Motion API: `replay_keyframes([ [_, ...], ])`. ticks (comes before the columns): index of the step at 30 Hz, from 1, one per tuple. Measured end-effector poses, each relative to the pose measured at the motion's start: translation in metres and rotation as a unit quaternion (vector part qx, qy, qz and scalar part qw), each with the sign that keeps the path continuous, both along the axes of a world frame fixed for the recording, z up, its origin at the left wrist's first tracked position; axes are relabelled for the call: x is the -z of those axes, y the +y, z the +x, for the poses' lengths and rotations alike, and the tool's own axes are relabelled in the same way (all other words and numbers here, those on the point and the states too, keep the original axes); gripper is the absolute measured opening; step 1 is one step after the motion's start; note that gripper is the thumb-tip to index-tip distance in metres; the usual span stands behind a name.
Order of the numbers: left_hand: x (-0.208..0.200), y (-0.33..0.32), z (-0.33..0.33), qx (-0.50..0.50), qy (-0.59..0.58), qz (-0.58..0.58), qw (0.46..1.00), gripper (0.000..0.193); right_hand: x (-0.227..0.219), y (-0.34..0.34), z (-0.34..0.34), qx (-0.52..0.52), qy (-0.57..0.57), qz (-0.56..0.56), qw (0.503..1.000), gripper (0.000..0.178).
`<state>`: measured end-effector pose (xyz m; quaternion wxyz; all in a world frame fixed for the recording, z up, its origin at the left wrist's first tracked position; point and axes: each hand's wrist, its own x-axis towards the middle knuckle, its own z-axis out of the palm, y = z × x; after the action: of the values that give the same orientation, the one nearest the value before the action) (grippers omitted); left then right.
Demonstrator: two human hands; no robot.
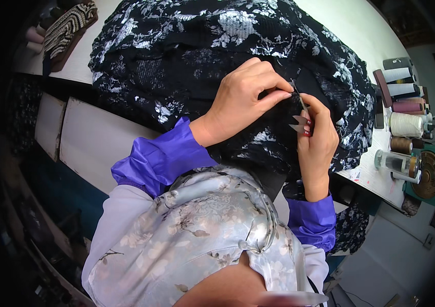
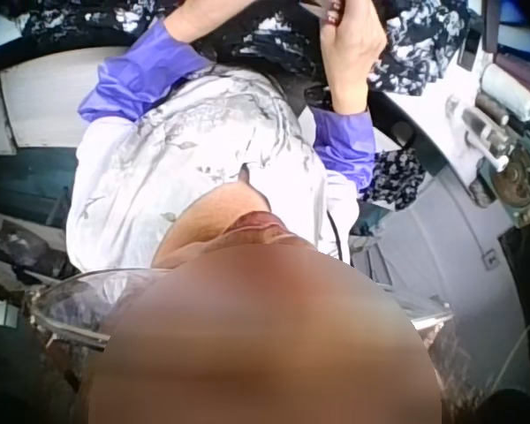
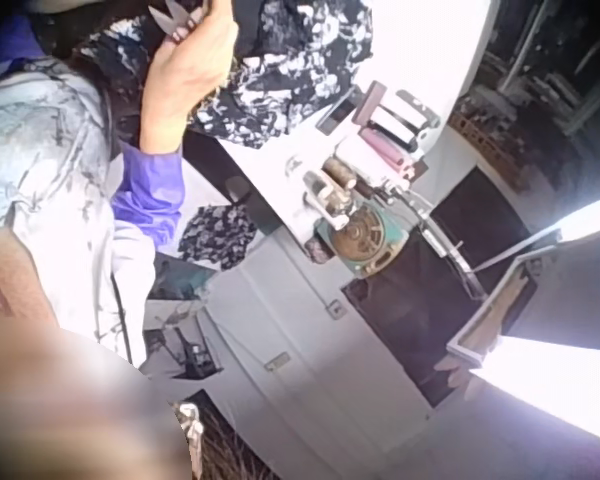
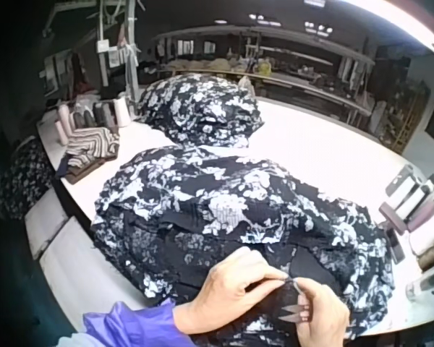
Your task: Trim loose threads from a piece of fabric using a small thread clipper.
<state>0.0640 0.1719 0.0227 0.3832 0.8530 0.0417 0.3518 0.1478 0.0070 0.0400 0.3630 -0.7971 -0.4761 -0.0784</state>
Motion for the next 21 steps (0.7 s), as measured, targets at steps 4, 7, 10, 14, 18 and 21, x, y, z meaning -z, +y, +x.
replay_keyframes([
  [4,-0.003,-0.002,-0.004,-0.049,-0.036,0.104,0.993,0.015,0.003,0.001,-0.002,-0.005,0.043,0.028,0.999,0.042],
  [7,-0.009,-0.003,-0.004,-0.055,-0.083,0.132,0.986,0.015,-0.001,0.001,-0.004,0.004,0.08,0.028,0.996,0.038],
  [10,-0.01,-0.006,-0.008,-0.008,-0.08,0.059,0.995,0.008,-0.005,0.003,-0.003,-0.012,0.063,0.032,0.997,0.043],
  [14,-0.02,-0.007,-0.027,0.104,0.13,-0.256,0.952,0.002,-0.005,0.001,-0.001,-0.025,0.07,0.024,0.997,0.042],
  [18,-0.021,0.005,-0.05,0.174,0.209,-0.358,0.893,0.007,-0.004,-0.002,0.002,-0.034,0.141,0.02,0.989,0.045],
  [21,-0.027,0.02,-0.075,0.143,0.286,-0.263,0.91,0.004,-0.004,-0.002,0.005,-0.047,0.155,0.011,0.987,0.046],
])
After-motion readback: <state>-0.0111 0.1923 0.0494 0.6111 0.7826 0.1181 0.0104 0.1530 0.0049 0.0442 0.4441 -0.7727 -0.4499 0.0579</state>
